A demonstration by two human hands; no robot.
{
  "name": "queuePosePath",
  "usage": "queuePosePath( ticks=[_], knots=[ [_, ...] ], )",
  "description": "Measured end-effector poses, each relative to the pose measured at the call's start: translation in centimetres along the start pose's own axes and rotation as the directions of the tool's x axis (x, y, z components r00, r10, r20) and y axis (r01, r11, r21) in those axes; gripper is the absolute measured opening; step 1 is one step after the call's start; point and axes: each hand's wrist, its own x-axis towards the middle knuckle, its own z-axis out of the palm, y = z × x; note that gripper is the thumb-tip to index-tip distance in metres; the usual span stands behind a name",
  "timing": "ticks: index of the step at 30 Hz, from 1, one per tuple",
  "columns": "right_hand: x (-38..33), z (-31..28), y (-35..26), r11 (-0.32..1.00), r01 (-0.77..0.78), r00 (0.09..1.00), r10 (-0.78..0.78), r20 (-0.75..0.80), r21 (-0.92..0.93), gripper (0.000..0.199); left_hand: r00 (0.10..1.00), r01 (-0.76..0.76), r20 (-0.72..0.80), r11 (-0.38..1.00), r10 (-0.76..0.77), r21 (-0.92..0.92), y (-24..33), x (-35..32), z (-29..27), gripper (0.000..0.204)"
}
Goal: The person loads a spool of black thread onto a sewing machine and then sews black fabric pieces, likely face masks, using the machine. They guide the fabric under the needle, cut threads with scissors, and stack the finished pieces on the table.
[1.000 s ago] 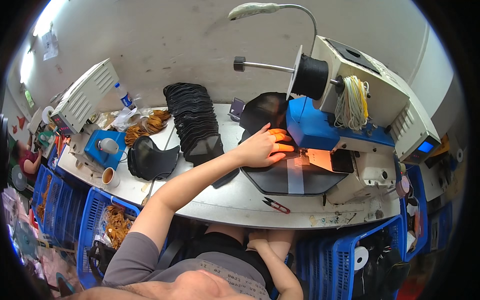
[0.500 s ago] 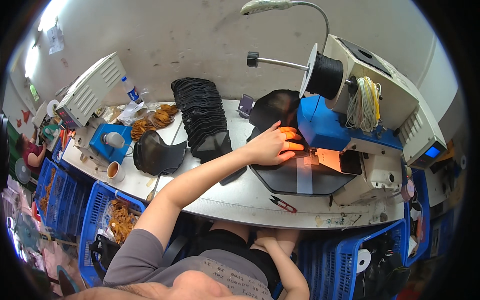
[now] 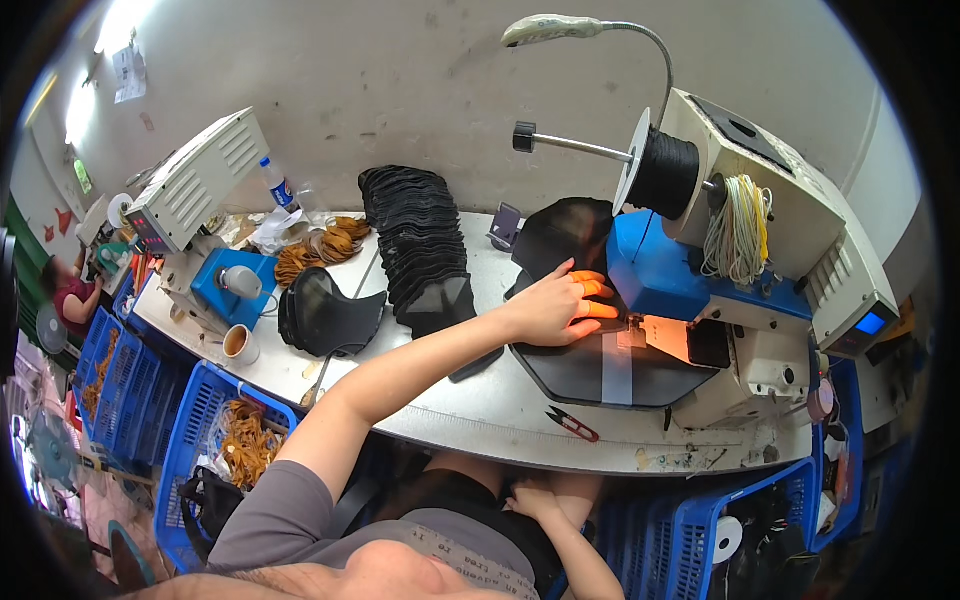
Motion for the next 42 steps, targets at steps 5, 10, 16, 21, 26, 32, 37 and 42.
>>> queuePosePath(
  ticks=[5,10,16,21,26,32,37,42],
  knots=[
    [3.7,1.1,0.9,0.983,-0.031,0.999,0.030,-0.010,-0.182,0.047,1.000,-0.019,-0.005,1.000,0.019,0.016,-0.1,0.3,-0.2,0.034],
    [4.8,1.5,0.4,0.983,-0.041,0.998,0.050,0.043,-0.180,0.043,1.000,-0.016,-0.022,1.000,0.016,0.006,0.0,0.1,0.1,0.033],
    [4.2,1.8,-0.2,0.992,-0.004,0.999,0.010,0.051,-0.124,0.038,1.000,-0.006,-0.003,1.000,0.006,0.012,0.3,0.2,-0.2,0.033],
    [3.8,2.6,-0.1,0.998,-0.034,0.999,0.035,0.015,-0.059,0.037,1.000,0.005,0.016,1.000,-0.005,0.023,0.3,0.0,-0.3,0.034],
    [5.3,4.4,1.1,0.990,-0.133,0.991,0.133,-0.003,-0.041,0.039,1.000,0.009,0.023,1.000,-0.010,0.027,0.5,0.0,-0.6,0.033],
    [6.6,4.5,1.0,0.980,-0.199,0.972,0.194,-0.128,-0.021,0.046,1.000,0.005,0.028,1.000,-0.006,0.030,0.3,0.1,-0.5,0.034],
    [6.0,3.2,0.6,0.980,-0.190,0.959,0.173,-0.224,-0.054,0.044,1.000,-0.004,0.001,0.999,0.004,0.038,0.3,0.0,-0.4,0.034],
    [5.7,3.3,1.4,0.969,-0.245,0.949,0.243,-0.201,0.013,0.036,0.999,-0.038,-0.017,0.998,0.039,0.059,0.3,0.6,-0.1,0.035]
  ],
)
